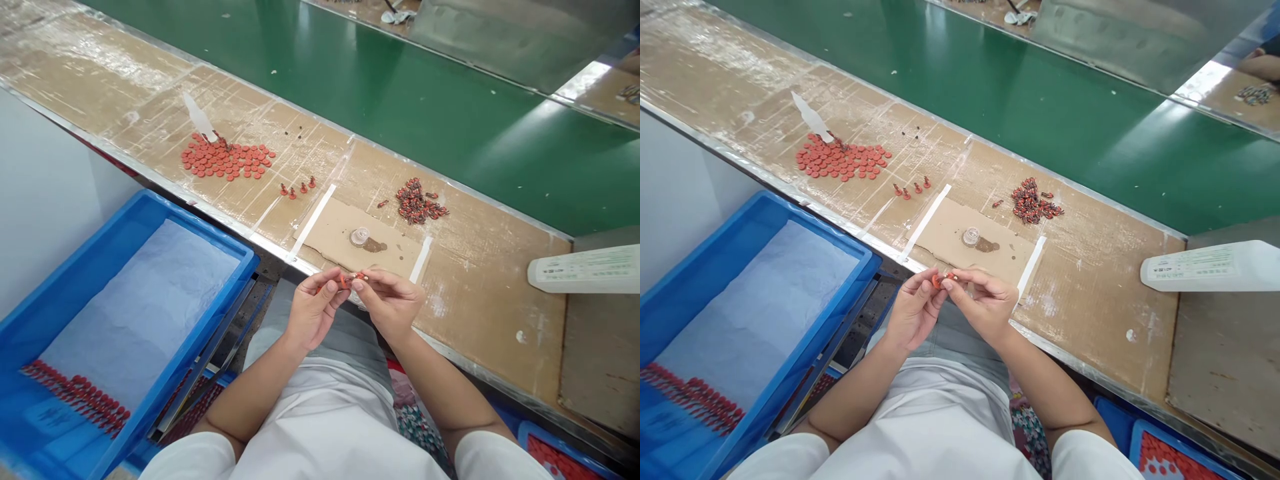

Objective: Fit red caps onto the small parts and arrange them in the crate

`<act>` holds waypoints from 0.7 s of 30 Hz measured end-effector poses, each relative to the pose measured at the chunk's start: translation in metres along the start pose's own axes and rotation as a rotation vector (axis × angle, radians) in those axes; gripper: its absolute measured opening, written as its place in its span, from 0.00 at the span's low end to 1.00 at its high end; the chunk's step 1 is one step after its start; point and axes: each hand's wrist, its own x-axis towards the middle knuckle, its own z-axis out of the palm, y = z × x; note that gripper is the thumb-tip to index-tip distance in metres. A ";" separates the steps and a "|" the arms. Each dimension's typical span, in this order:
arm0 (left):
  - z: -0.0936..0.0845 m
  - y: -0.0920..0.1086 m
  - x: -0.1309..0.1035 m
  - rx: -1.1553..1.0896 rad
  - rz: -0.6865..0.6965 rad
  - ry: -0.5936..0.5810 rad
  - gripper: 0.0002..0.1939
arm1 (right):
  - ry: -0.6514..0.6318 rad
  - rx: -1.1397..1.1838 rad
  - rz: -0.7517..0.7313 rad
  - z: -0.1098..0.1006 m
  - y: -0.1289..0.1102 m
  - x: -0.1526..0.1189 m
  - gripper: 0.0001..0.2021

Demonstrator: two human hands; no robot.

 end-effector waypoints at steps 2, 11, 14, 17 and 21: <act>0.001 0.002 -0.001 0.007 -0.014 0.035 0.11 | 0.027 -0.102 -0.079 -0.003 0.000 0.001 0.16; 0.009 0.003 -0.010 0.179 0.041 -0.049 0.17 | 0.003 -0.420 -0.373 -0.005 -0.005 0.007 0.22; 0.006 0.001 -0.011 0.225 0.103 -0.027 0.16 | -0.014 -0.417 -0.371 -0.004 -0.006 0.008 0.21; 0.001 -0.001 -0.012 0.325 0.199 0.000 0.14 | -0.020 -0.392 -0.358 -0.002 -0.005 0.009 0.20; -0.005 -0.001 -0.012 0.446 0.269 0.018 0.13 | -0.030 -0.380 -0.301 -0.001 -0.005 0.009 0.18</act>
